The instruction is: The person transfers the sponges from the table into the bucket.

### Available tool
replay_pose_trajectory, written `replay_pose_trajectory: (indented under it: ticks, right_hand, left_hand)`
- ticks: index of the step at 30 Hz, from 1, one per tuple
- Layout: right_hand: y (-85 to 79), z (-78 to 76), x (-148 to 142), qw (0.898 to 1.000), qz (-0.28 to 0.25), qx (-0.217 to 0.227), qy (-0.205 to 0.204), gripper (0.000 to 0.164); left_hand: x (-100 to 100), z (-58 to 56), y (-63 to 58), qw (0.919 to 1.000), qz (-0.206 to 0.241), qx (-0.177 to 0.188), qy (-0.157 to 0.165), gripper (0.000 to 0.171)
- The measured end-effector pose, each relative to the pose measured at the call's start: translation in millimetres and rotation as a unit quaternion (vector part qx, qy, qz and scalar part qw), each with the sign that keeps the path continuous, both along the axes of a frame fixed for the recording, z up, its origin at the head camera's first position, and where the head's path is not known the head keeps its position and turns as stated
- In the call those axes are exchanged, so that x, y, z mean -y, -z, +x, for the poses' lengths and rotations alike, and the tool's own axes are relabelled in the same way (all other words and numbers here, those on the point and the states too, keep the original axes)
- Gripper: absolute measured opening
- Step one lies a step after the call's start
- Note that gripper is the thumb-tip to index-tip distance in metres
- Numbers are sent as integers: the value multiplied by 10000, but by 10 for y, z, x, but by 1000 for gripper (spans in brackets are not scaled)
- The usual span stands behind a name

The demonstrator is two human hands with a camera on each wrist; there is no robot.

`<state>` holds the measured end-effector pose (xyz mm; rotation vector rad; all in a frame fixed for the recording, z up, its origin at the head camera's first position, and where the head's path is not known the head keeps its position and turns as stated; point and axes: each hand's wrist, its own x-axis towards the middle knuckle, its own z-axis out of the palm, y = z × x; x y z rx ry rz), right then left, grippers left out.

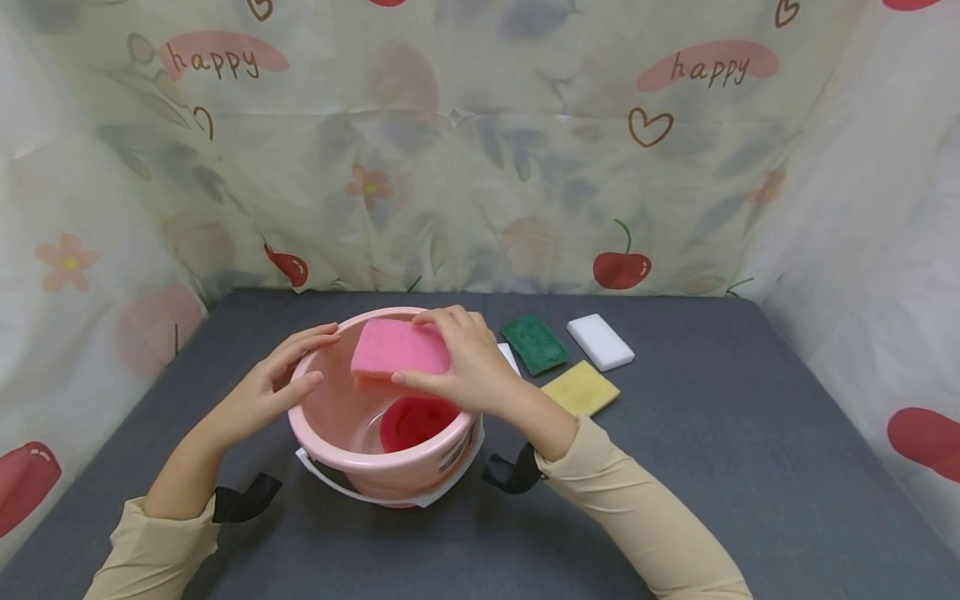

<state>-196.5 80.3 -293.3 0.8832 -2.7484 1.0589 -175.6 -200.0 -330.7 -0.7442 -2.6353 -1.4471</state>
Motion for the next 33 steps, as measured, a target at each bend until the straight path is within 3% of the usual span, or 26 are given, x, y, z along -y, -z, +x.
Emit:
replay_pose_trajectory:
  ticks: [9, 16, 25, 33]
  right_hand:
    - [3, -19, -15, 9999, -27, 116, -48, 61]
    - [-13, -20, -99, 9991, -396, 134, -107, 53]
    - [-27, -28, -346, 9972, -662, -269, -204, 46]
    - [32, -85, -640, 9975, -621, -333, -39, 40]
  left_hand:
    - [8, -7, 10, 10000, 13, -39, -3, 47]
    - [6, -6, 7, 10000, -2, -12, -21, 47]
    - [0, 0, 1, 10000, 40, 7, 31, 47]
    - [1, -1, 8, 10000, 65, -24, 26, 47]
